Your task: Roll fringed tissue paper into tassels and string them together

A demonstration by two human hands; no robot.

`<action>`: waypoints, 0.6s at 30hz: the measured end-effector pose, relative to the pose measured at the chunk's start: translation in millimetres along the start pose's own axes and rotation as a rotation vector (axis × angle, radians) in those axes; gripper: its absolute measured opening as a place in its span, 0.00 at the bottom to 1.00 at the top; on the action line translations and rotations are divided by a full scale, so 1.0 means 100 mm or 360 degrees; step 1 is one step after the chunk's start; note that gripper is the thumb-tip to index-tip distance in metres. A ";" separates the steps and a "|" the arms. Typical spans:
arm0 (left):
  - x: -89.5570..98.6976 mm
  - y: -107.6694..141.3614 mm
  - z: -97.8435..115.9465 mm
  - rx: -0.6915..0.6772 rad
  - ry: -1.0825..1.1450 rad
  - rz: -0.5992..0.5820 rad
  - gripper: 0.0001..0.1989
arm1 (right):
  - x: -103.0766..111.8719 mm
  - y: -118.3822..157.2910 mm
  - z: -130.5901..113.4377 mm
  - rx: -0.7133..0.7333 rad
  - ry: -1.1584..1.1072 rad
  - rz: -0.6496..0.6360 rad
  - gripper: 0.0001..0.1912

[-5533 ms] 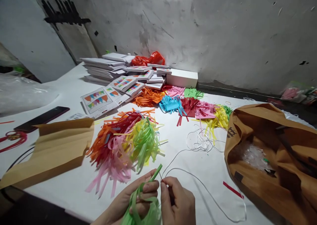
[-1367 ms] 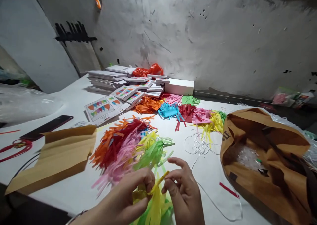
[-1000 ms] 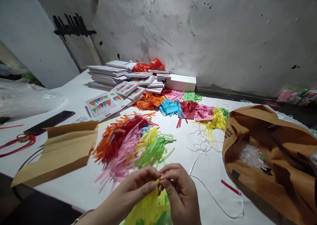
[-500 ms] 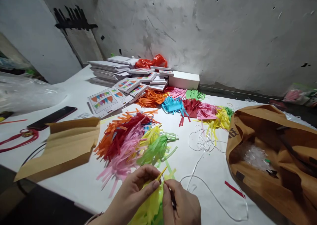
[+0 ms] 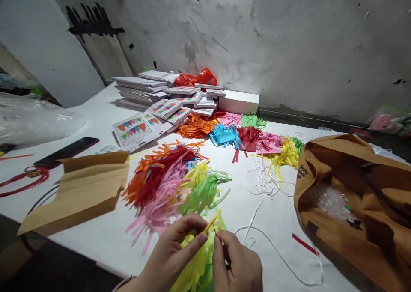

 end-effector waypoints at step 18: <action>-0.05 0.05 0.39 -0.0766 -0.0499 -0.0218 0.10 | -0.43 0.16 0.38 -0.1113 -0.1144 -0.0564 0.30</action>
Point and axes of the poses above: each hand's wrist, its own y-axis away from the middle knuckle, its own x-axis out of the back of the hand, z = x × y, the point moved 9 cm from there along -y, towards the middle knuckle, and after that the axes turned 5 degrees about z, right-handed, at the moved point
